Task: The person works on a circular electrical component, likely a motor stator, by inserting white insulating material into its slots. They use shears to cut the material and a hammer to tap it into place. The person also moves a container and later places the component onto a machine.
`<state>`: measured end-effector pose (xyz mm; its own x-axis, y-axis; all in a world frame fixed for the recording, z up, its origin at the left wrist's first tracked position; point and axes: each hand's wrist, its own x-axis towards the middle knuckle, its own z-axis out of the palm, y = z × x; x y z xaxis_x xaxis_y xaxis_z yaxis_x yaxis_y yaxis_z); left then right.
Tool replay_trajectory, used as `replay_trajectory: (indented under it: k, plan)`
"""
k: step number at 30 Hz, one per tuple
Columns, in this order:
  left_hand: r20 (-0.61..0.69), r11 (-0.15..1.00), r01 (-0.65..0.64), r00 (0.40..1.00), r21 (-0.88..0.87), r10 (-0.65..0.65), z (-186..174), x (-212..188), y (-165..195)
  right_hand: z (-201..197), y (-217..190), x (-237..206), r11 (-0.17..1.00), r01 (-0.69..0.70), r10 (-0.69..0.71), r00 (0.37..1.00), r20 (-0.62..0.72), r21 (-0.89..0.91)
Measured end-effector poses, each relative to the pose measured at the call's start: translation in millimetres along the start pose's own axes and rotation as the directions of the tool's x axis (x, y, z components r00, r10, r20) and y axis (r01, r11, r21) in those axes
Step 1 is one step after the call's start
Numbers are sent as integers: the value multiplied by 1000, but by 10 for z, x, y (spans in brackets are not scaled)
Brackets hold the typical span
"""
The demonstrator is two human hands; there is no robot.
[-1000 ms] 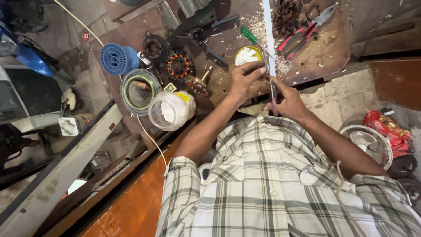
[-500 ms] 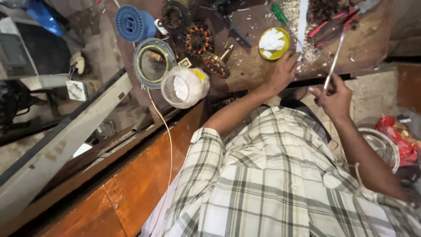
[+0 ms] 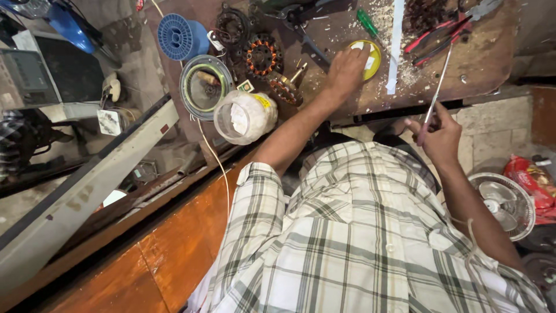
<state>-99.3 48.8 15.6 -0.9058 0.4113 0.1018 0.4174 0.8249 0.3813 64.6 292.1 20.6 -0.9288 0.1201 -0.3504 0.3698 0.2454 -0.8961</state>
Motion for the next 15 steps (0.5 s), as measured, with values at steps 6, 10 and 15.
replay_trajectory:
  k: [6,10,15]
  plan:
    - [-301,958,7,949,-288,-98,-37,-35,-26,20,33,18,987,92,-93,996,-2,-129]
    - [315,-10,362,797,-932,-515,33,36,-50,53,24,16,993,58,-58,998,4,-103]
    - [394,-404,236,841,-884,-371,134,-67,-10,86,-62,18,969,41,-35,999,29,-244]
